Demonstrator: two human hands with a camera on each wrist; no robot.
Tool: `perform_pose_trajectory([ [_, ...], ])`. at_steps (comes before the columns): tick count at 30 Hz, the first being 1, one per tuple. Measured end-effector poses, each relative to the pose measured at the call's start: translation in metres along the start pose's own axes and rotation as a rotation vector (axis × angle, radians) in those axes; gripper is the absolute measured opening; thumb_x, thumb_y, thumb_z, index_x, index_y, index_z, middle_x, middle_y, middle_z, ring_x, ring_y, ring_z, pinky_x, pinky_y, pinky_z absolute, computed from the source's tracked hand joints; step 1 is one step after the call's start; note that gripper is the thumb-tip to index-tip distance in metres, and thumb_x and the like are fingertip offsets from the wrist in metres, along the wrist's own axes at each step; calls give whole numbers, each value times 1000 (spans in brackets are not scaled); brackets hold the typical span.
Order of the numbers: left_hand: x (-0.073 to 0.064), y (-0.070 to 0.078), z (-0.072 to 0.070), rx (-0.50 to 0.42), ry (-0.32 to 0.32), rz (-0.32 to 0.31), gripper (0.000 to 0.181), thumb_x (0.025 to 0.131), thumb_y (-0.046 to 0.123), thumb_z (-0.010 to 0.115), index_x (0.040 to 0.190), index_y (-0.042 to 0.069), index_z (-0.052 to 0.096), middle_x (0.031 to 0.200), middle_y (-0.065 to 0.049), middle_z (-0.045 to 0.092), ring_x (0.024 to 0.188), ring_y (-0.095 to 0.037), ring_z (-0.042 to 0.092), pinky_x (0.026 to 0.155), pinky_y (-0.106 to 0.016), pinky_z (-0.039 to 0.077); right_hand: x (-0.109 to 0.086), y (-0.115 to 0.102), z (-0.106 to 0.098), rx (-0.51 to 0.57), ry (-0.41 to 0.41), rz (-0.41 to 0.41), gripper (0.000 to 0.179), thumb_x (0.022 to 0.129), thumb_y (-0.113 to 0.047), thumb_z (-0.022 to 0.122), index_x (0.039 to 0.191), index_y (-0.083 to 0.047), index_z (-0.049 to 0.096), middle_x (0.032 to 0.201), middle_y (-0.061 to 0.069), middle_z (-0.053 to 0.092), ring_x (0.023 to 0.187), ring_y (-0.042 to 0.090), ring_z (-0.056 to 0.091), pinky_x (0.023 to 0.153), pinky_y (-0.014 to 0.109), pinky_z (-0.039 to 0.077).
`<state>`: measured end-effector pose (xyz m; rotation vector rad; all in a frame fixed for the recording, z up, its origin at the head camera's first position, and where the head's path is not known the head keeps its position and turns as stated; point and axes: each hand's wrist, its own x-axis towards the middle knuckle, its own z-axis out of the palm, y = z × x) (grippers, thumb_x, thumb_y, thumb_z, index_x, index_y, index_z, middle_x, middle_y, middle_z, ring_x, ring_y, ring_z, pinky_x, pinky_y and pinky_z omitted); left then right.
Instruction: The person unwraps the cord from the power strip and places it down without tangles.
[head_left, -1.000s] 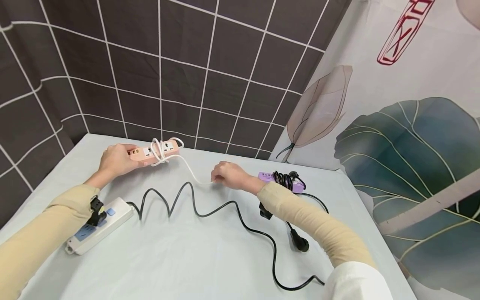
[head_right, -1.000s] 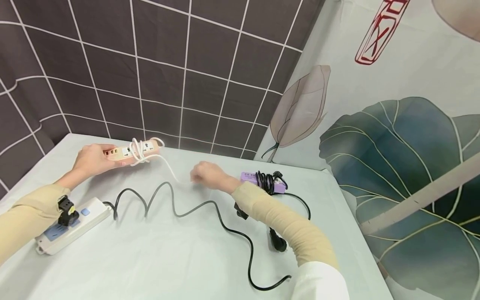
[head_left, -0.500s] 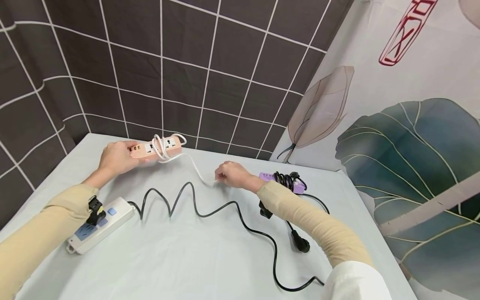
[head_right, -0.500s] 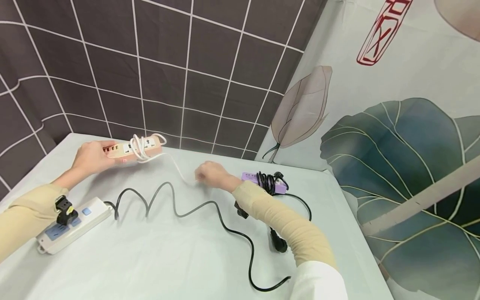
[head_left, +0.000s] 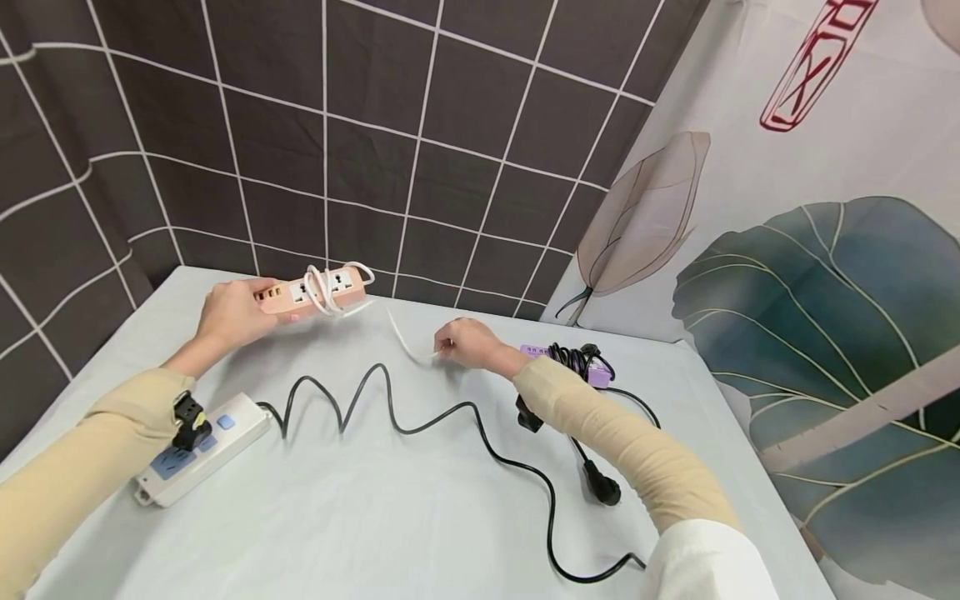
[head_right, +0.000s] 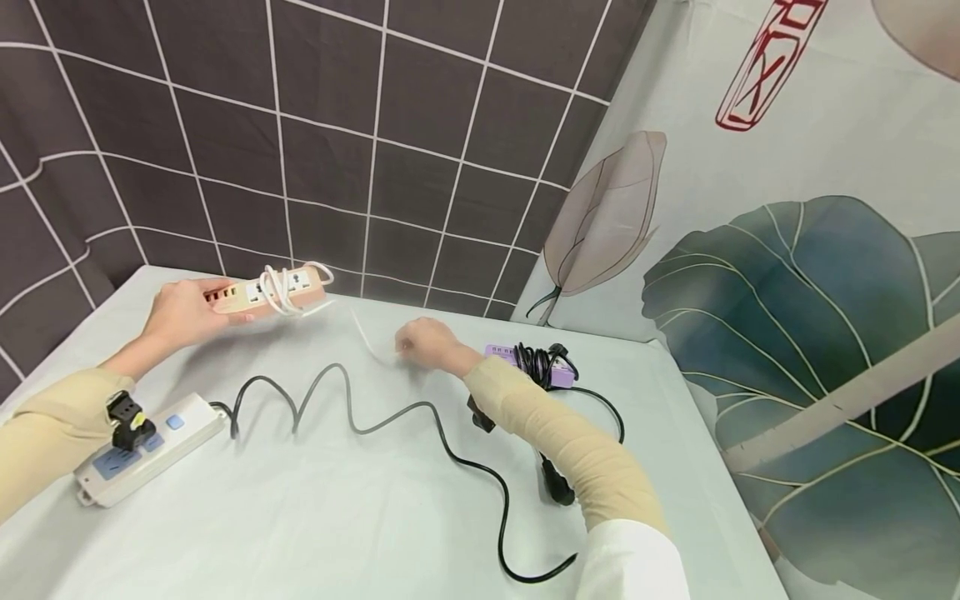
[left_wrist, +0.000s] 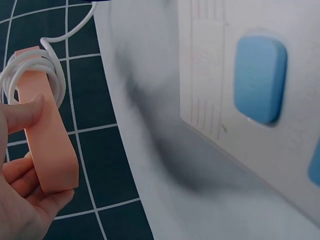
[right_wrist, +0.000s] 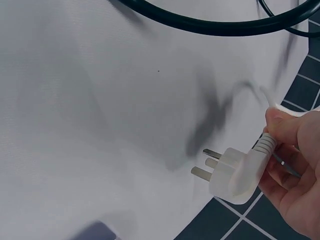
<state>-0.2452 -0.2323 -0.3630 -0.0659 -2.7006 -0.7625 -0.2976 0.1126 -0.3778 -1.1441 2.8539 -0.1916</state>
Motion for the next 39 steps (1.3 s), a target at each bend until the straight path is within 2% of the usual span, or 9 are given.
perform_pose_trajectory([
  [6, -3, 0, 0, -18, -10, 7, 64, 71, 27, 80, 121, -8, 61, 103, -33, 65, 77, -37, 56, 61, -36, 34, 1, 1, 1, 13, 6, 36, 11, 85, -3, 67, 84, -13, 73, 85, -1, 72, 74, 10, 56, 72, 25, 47],
  [13, -4, 1, 1, -20, 25, 20, 62, 70, 27, 81, 119, -6, 62, 103, -33, 65, 76, -38, 57, 60, -38, 35, 3, 5, 2, 23, -3, 90, 13, 87, -4, 65, 87, -12, 74, 89, 0, 74, 76, 12, 59, 74, 27, 48],
  [19, -3, 3, 1, -40, 31, 2, 61, 71, 28, 80, 119, -5, 62, 100, -31, 66, 74, -34, 55, 59, -32, 32, 5, 8, 3, 38, 17, 98, 13, 86, -3, 64, 87, -12, 74, 89, 0, 74, 75, 12, 57, 72, 26, 47],
  [29, 0, 2, -3, -42, 61, 4, 61, 71, 28, 81, 119, -5, 62, 98, -32, 66, 72, -34, 55, 58, -33, 31, 5, 13, 5, 36, 16, 110, 12, 86, -4, 65, 85, -12, 73, 86, 0, 73, 75, 12, 56, 73, 25, 46],
  [39, 0, 5, -4, -48, 53, 0, 60, 72, 29, 81, 119, -4, 63, 96, -31, 67, 72, -33, 55, 59, -32, 31, 8, 10, 11, 9, 1, 130, 7, 86, -7, 68, 85, -11, 73, 87, 1, 72, 74, 11, 55, 69, 24, 46],
])
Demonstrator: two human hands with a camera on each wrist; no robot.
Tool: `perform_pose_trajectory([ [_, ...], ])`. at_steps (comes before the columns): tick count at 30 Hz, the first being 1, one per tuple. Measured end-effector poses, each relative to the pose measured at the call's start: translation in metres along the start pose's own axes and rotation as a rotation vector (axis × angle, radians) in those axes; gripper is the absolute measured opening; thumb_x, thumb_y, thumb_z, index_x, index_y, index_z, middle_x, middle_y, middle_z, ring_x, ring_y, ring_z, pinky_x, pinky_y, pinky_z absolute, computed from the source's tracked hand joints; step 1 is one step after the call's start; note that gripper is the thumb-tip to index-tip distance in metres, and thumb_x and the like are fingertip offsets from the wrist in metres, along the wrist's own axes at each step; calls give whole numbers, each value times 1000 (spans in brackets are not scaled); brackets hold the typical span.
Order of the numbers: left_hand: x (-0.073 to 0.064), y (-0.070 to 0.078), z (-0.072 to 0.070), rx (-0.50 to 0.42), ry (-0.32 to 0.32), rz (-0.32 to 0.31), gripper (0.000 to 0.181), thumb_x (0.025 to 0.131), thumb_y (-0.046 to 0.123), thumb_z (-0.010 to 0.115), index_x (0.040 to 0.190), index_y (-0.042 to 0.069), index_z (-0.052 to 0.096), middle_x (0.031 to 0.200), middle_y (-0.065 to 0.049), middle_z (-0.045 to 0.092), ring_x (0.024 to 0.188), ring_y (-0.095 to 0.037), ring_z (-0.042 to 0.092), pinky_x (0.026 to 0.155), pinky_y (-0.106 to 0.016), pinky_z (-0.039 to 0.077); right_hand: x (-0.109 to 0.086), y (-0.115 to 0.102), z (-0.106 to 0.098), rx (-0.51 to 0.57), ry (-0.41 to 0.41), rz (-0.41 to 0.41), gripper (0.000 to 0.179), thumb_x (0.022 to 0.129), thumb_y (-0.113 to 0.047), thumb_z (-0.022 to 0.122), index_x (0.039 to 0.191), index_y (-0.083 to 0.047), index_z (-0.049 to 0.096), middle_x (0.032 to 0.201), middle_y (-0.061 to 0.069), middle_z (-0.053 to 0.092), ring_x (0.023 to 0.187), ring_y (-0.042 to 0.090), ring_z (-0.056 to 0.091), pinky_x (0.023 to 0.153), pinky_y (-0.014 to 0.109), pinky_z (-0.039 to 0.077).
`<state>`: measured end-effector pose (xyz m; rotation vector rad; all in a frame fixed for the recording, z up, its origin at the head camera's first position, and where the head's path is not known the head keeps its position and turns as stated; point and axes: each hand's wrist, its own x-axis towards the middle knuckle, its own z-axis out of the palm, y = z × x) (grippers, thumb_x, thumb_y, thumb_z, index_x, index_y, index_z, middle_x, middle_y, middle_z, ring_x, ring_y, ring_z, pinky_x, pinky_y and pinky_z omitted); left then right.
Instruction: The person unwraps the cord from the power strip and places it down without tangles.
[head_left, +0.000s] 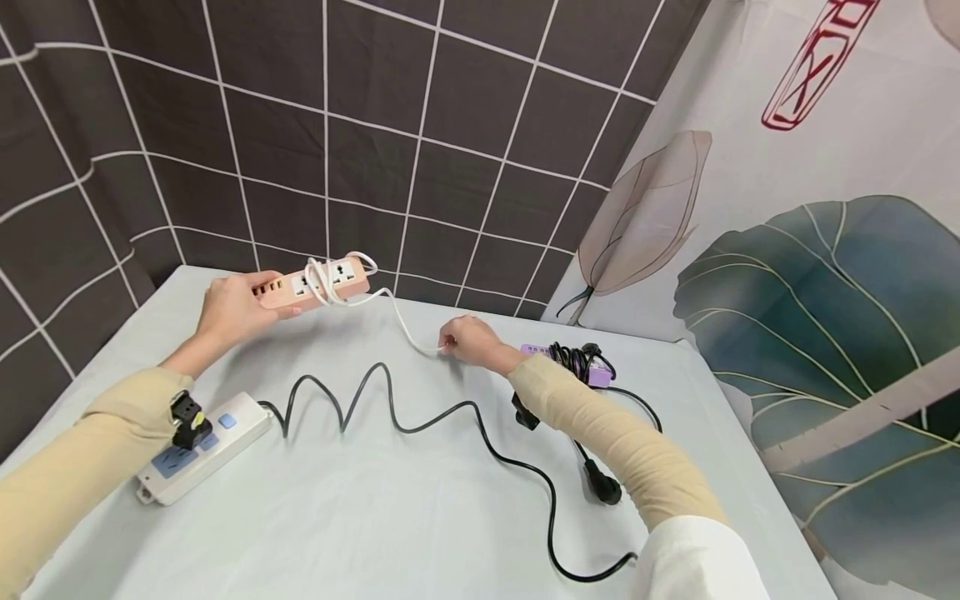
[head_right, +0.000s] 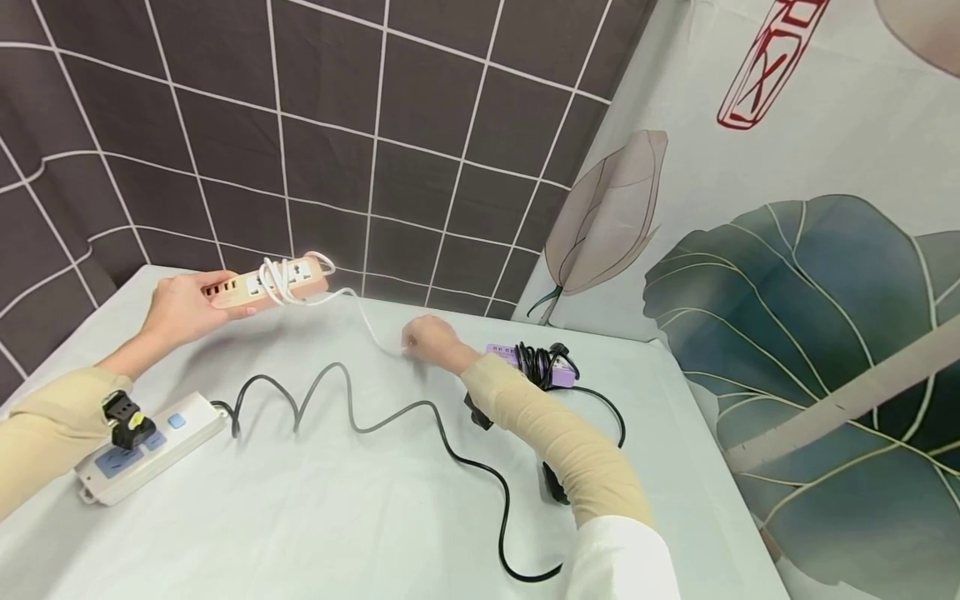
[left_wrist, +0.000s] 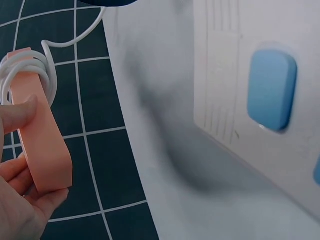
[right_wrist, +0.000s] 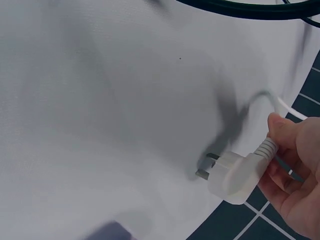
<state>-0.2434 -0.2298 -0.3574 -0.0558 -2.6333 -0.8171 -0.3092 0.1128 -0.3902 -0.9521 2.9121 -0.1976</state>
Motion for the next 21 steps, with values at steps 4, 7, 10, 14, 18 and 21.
perform_pose_trajectory([
  [4, 0, 0, 1, 3, 0, 1, 62, 72, 29, 81, 120, -5, 62, 97, -32, 66, 72, -34, 56, 59, -32, 32, 1, -1, 1, -9, -22, -5, 4, 85, -11, 71, 88, -11, 74, 89, 1, 72, 78, 12, 58, 72, 26, 48],
  [7, 0, 0, 0, 6, -3, 3, 62, 72, 30, 81, 120, -4, 62, 97, -31, 66, 72, -34, 55, 59, -32, 32, 2, -2, 0, -14, -51, -22, 7, 84, -14, 73, 91, -12, 74, 90, 1, 73, 81, 13, 61, 76, 27, 49],
  [10, 0, 1, 0, 0, -6, 5, 61, 72, 30, 80, 119, -3, 63, 96, -30, 67, 72, -33, 54, 59, -32, 32, 2, -3, -1, -10, -88, -35, 11, 84, -15, 73, 95, -13, 74, 92, 1, 73, 83, 12, 62, 78, 26, 49],
  [14, 0, 3, 2, -12, 1, 13, 60, 70, 30, 81, 119, -1, 63, 94, -28, 68, 70, -31, 52, 59, -31, 31, 3, -6, -3, 12, -121, -39, 15, 85, -15, 72, 100, -13, 73, 95, 2, 73, 83, 12, 63, 76, 26, 49],
  [18, -1, 6, 2, -21, 0, 21, 60, 70, 30, 81, 119, 0, 64, 93, -27, 68, 70, -30, 52, 59, -31, 31, 3, -10, -9, 42, -57, -39, 15, 87, -17, 70, 101, -12, 73, 96, 2, 73, 83, 12, 64, 74, 25, 50],
  [21, -1, 8, 2, -28, -7, 24, 59, 71, 28, 81, 119, 0, 64, 94, -28, 68, 71, -31, 53, 59, -32, 31, 6, -14, -14, 63, 76, -59, 16, 88, -18, 69, 102, -11, 73, 97, 3, 73, 86, 14, 65, 75, 26, 51],
])
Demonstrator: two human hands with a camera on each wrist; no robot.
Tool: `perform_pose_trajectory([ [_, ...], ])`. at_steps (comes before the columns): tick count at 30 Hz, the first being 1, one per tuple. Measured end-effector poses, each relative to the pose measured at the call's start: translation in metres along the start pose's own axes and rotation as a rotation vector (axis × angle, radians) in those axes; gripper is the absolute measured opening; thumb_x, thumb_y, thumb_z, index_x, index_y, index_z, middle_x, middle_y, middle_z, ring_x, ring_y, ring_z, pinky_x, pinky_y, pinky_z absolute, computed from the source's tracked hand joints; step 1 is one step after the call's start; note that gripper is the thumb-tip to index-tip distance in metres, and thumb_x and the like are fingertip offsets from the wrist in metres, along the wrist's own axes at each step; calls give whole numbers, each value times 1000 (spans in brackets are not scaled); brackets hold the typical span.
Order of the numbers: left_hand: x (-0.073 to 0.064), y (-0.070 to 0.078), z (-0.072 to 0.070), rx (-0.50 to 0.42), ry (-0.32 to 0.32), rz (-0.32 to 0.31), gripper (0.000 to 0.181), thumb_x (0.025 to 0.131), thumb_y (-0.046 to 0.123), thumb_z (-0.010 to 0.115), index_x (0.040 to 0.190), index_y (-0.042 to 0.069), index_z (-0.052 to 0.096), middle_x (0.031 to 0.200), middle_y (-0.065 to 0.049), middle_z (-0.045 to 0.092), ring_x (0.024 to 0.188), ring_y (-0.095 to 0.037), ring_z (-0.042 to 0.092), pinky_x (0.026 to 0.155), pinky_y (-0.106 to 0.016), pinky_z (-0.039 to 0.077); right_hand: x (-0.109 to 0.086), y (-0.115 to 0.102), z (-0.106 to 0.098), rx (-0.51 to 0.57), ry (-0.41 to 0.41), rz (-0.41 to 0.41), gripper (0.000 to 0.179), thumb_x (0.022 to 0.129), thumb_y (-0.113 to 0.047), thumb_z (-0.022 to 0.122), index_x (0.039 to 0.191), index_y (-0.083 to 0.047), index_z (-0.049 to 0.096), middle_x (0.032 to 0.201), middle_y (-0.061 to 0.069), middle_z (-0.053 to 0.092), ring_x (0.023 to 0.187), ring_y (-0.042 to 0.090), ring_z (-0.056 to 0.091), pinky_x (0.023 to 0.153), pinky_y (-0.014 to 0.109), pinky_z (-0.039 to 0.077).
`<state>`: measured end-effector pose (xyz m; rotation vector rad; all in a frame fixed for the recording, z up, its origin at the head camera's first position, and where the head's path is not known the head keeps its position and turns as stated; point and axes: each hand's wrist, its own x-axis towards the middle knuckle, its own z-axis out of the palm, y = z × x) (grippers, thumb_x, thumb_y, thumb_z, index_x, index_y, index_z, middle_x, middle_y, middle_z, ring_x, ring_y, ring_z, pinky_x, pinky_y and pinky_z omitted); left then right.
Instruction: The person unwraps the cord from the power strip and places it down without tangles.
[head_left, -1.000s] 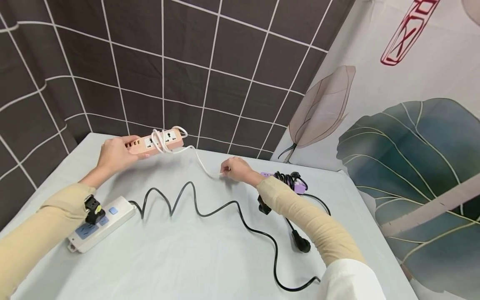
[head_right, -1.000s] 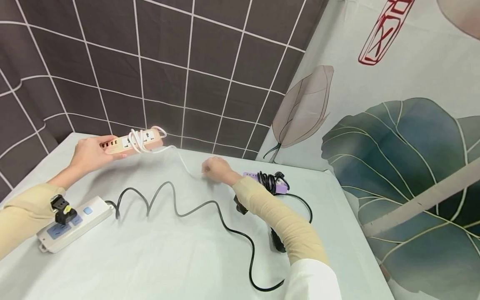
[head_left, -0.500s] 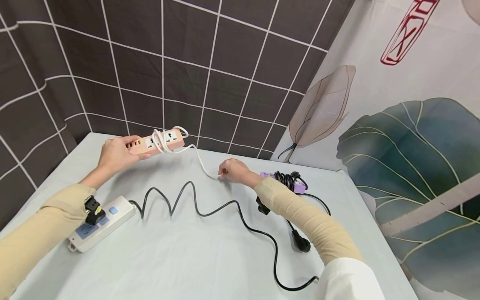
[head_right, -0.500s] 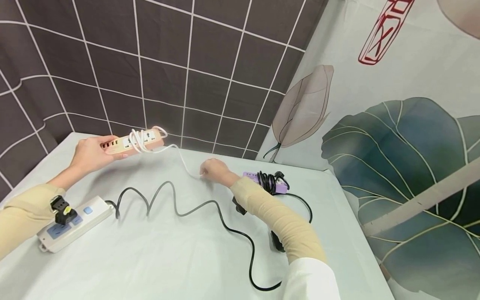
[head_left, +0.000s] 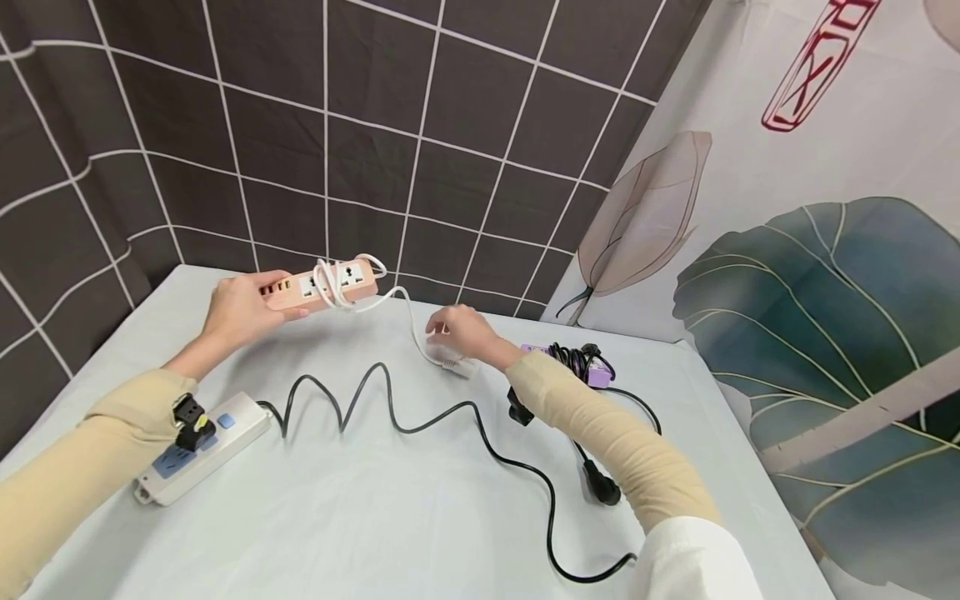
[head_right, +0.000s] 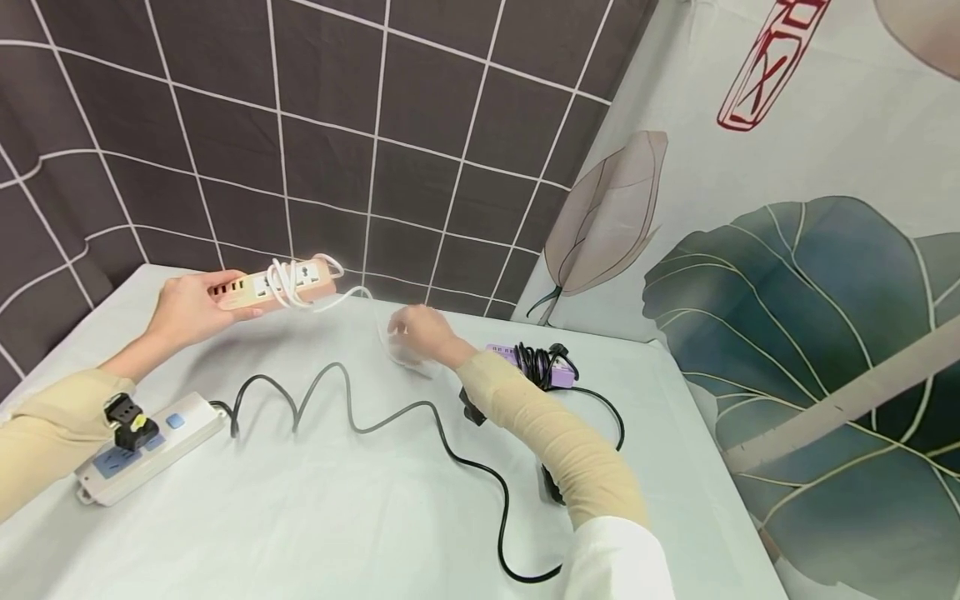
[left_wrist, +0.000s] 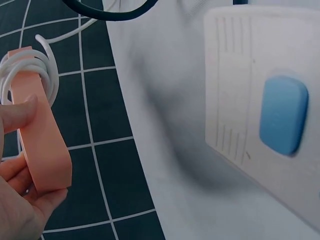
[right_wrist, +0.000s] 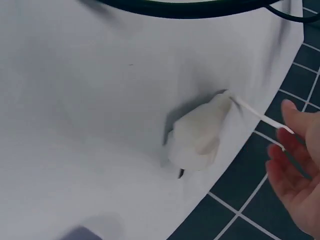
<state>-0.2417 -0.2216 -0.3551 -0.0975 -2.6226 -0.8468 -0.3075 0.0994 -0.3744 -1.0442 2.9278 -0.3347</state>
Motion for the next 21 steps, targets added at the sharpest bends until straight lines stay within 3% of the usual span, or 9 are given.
perform_pose_trajectory([
  [5, 0, 3, 1, 9, 2, 6, 59, 70, 29, 82, 118, -1, 64, 95, -27, 68, 72, -31, 53, 60, -32, 31, 8, -8, -6, -15, 228, -57, 20, 89, -21, 69, 107, -13, 71, 102, 1, 70, 97, 15, 61, 82, 27, 51],
  [10, 1, 4, 4, 9, 3, 11, 60, 70, 29, 83, 118, -1, 64, 96, -27, 68, 72, -31, 53, 60, -32, 31, 16, -19, -11, -37, 370, -150, 24, 88, -21, 69, 110, -13, 70, 109, 1, 68, 105, 16, 56, 91, 26, 48],
  [14, 0, 7, 4, 3, 2, 21, 60, 70, 28, 83, 118, -2, 64, 95, -27, 68, 71, -30, 53, 60, -31, 31, 21, -25, -11, -77, 401, -188, 26, 88, -23, 69, 113, -15, 68, 114, 1, 65, 109, 16, 54, 92, 25, 48],
  [21, -1, 11, 5, 0, -6, 28, 61, 70, 29, 84, 119, -2, 64, 97, -28, 69, 71, -30, 53, 59, -31, 31, 25, -31, -10, -100, 369, -177, 24, 89, -23, 68, 112, -17, 69, 117, 1, 64, 111, 16, 51, 94, 25, 47],
])
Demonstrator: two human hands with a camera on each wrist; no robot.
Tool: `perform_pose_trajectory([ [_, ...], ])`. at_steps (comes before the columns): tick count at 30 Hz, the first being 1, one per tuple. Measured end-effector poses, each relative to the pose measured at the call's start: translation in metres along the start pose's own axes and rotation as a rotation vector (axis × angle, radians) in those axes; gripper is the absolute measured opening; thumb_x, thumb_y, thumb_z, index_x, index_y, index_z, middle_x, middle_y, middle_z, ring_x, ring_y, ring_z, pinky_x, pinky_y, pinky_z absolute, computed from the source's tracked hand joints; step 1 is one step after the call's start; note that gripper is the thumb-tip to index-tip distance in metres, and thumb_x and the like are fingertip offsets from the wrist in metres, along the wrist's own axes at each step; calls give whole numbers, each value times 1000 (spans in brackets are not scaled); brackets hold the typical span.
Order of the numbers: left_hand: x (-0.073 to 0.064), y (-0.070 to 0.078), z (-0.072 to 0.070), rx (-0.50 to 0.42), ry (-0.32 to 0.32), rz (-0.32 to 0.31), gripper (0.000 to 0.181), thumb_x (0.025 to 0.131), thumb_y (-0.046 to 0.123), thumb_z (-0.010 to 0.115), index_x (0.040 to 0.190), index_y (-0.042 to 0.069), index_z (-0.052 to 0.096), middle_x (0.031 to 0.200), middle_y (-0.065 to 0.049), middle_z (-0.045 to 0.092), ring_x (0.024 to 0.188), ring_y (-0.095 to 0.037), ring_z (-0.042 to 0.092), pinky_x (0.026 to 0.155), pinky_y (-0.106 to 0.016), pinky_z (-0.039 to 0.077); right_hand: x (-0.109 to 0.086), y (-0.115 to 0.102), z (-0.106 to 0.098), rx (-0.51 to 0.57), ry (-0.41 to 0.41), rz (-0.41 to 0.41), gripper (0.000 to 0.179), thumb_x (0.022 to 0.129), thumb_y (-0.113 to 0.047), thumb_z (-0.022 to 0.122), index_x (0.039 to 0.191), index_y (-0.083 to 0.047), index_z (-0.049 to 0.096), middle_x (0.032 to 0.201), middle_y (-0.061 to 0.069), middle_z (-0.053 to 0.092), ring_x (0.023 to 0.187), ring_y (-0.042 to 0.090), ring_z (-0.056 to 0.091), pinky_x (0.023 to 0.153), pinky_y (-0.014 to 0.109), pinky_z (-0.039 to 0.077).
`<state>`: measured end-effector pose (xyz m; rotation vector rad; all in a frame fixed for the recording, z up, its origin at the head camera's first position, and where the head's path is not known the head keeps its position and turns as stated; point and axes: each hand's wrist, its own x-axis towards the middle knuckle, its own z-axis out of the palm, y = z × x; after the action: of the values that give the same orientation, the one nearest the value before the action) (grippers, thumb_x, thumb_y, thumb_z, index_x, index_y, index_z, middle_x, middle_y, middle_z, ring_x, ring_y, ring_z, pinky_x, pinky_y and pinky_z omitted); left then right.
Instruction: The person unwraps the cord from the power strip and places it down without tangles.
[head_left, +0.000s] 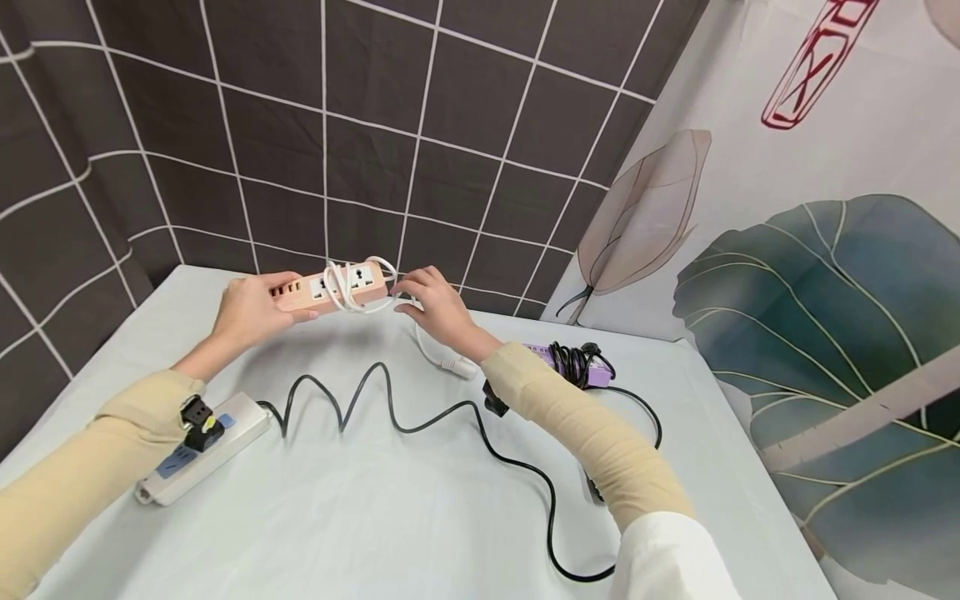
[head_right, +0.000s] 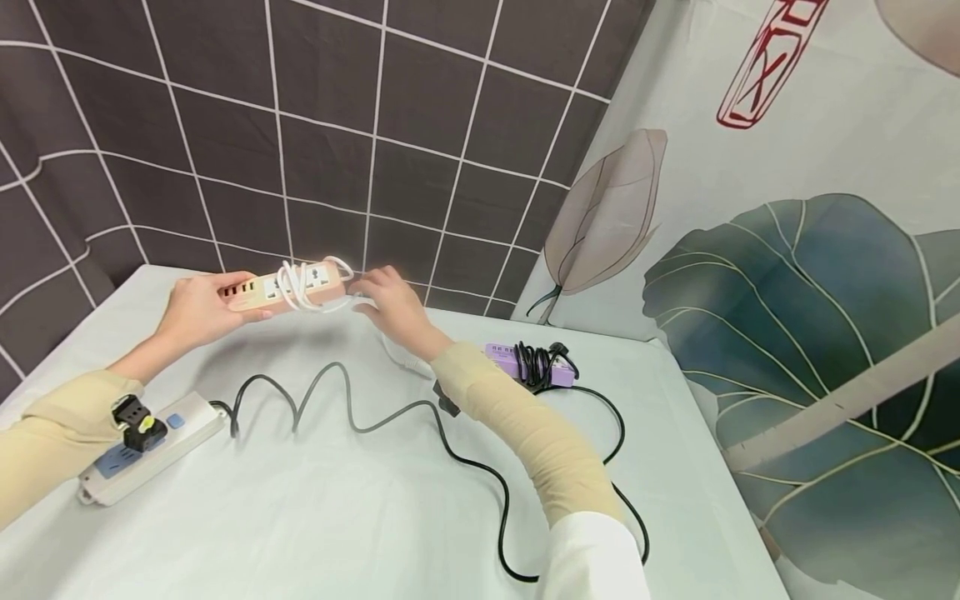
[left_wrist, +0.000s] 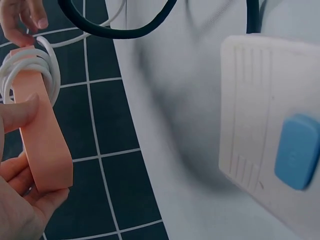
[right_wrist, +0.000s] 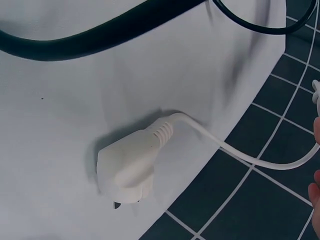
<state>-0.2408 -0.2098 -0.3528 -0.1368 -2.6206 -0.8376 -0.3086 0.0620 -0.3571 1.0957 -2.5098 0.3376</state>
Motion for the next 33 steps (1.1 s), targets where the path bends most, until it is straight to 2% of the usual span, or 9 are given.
perform_pose_trajectory([
  [5, -1, 1, 1, -4, 0, 3, 60, 70, 28, 83, 118, -2, 64, 96, -27, 69, 70, -29, 52, 59, -31, 31, 0, 1, 3, -12, -21, -12, 21, 89, -24, 67, 109, -16, 69, 117, -1, 66, 113, 14, 52, 97, 23, 46],
  [13, -1, 2, 2, -4, 1, 7, 58, 70, 28, 83, 117, 0, 65, 95, -26, 69, 70, -29, 52, 59, -31, 30, 1, -1, 1, 76, -77, -119, 17, 91, -22, 65, 105, -15, 71, 110, 1, 66, 110, 16, 56, 95, 25, 45],
  [19, -1, 5, 2, -13, -10, 27, 59, 70, 28, 83, 118, -1, 65, 98, -27, 69, 73, -31, 55, 61, -32, 32, 2, 2, -1, 111, -76, -188, 13, 91, -17, 64, 98, -12, 73, 104, 3, 66, 104, 16, 57, 92, 23, 46],
  [22, -2, 6, 2, -27, -15, 25, 59, 70, 27, 83, 118, -2, 64, 101, -28, 68, 75, -32, 55, 62, -32, 32, 2, 4, -3, 114, -93, -172, 12, 90, -15, 64, 97, -10, 73, 103, 4, 67, 102, 16, 59, 91, 23, 47],
  [27, -7, 7, 3, -50, -29, 5, 62, 71, 28, 83, 120, -2, 63, 106, -29, 67, 79, -32, 56, 64, -33, 33, 2, 8, -4, 106, -125, -102, 13, 91, -15, 63, 98, -10, 73, 103, 3, 69, 104, 16, 60, 93, 24, 48],
  [33, -7, 8, 3, -62, -36, 2, 63, 71, 29, 83, 122, -3, 62, 109, -29, 66, 81, -32, 56, 65, -32, 33, 3, 9, -4, 84, -120, -32, 15, 92, -17, 62, 99, -10, 73, 102, 1, 71, 99, 16, 60, 87, 26, 48],
])
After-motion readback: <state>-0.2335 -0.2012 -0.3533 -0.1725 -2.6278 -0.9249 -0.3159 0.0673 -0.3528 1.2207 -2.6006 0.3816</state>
